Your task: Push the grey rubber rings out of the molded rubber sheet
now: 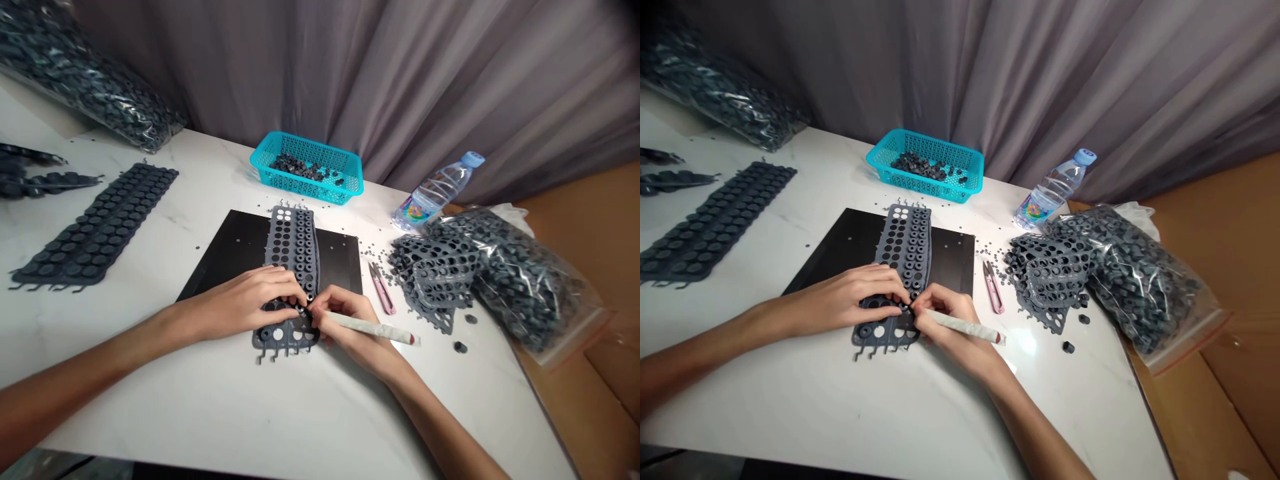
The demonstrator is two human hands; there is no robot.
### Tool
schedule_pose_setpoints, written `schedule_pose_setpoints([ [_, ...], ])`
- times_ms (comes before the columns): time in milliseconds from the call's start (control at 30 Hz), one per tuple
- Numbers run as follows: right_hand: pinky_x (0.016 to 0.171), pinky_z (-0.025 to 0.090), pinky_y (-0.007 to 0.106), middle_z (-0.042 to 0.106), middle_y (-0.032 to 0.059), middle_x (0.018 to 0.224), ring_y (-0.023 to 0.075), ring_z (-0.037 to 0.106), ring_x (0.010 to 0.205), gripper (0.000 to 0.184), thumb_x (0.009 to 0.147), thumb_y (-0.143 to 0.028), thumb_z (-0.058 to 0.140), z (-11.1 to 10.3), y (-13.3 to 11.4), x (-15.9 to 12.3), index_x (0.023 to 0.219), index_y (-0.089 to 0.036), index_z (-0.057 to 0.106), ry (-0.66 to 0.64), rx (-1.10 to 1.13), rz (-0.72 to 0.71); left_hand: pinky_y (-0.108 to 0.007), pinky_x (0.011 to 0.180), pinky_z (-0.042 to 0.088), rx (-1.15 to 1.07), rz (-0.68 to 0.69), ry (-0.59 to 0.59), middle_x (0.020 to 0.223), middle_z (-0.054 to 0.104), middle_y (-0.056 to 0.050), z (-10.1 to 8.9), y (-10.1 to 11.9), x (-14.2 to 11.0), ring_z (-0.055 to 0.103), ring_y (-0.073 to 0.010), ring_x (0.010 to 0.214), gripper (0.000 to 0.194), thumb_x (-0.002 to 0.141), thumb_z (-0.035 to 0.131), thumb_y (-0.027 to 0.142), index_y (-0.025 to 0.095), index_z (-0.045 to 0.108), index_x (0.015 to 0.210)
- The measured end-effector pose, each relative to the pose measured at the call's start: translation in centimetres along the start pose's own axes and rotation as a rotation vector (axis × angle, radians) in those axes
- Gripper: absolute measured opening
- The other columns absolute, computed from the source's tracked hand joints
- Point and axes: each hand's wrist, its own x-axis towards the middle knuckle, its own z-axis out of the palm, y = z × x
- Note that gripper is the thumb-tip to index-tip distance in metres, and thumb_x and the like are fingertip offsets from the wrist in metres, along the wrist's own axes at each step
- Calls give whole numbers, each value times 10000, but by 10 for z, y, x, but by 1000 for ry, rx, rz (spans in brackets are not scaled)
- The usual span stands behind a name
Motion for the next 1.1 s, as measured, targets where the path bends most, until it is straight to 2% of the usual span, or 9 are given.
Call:
schedule_pose_setpoints([
  [300,552,405,230,602,-40,751,115,527,607,62,885,-146,624,1,-2,0,877,-204,642,5,-16,18,-335,1020,418,1,-5,-2,1099,710,10,-1,1,0,635,-197,1098,101,1079,615,283,248,682,1147],
  [467,560,374,229,584,-41,731,114,522,611,45,910,-170,624,1,-4,0,882,-202,637,-4,-89,6,-364,1037,440,77,10,48,1073,710,-9,3,3,1,652,-215,1060,120,1055,642,308,225,689,1128],
  [567,558,349,227,557,-41,700,119,488,621,57,932,-206,632,3,-8,-2,875,-201,636,-9,-188,-25,-398,1028,463,213,64,79,1053,707,-46,16,5,0,655,-235,1012,165,1098,551,292,198,687,1085],
  [667,543,304,230,496,-48,663,114,404,605,138,941,-239,649,7,-11,-3,816,-197,605,35,-287,-70,-388,988,504,251,163,164,1046,722,-73,25,12,-5,667,-238,987,237,1108,459,189,196,688,1046],
  [767,537,279,236,458,-55,647,106,368,591,179,944,-247,654,10,-10,-5,788,-194,587,70,-327,-95,-354,949,535,96,146,416,1024,725,-62,14,18,-9,681,-220,972,168,1085,516,177,203,677,1043],
  [833,533,290,233,488,-49,670,106,399,598,157,954,-258,651,10,-9,-6,817,-191,615,65,-299,-70,-321,891,553,-110,-11,605,985,705,-36,-3,16,-11,679,-193,918,77,1062,611,248,213,670,1028],
  [900,527,332,224,531,-41,695,109,456,601,128,958,-260,650,7,-8,-7,850,-193,631,48,-201,-12,-296,832,566,-381,-124,709,994,689,-29,-19,9,-12,665,-167,857,121,1037,670,333,216,660,1008],
  [1000,495,415,220,604,-27,720,111,522,556,119,922,-245,677,-1,-6,-6,841,-202,601,60,-5,17,-291,857,574,-547,-206,643,1150,706,-62,-26,-6,-12,671,-159,910,172,1023,696,374,206,663,1024],
  [1100,450,441,218,642,-16,721,102,531,495,130,901,-244,703,-12,-5,-2,833,-201,601,116,33,-33,-311,906,584,-564,-206,499,1151,723,-63,-15,-12,-7,700,-183,1000,205,1012,717,384,203,659,1089],
])
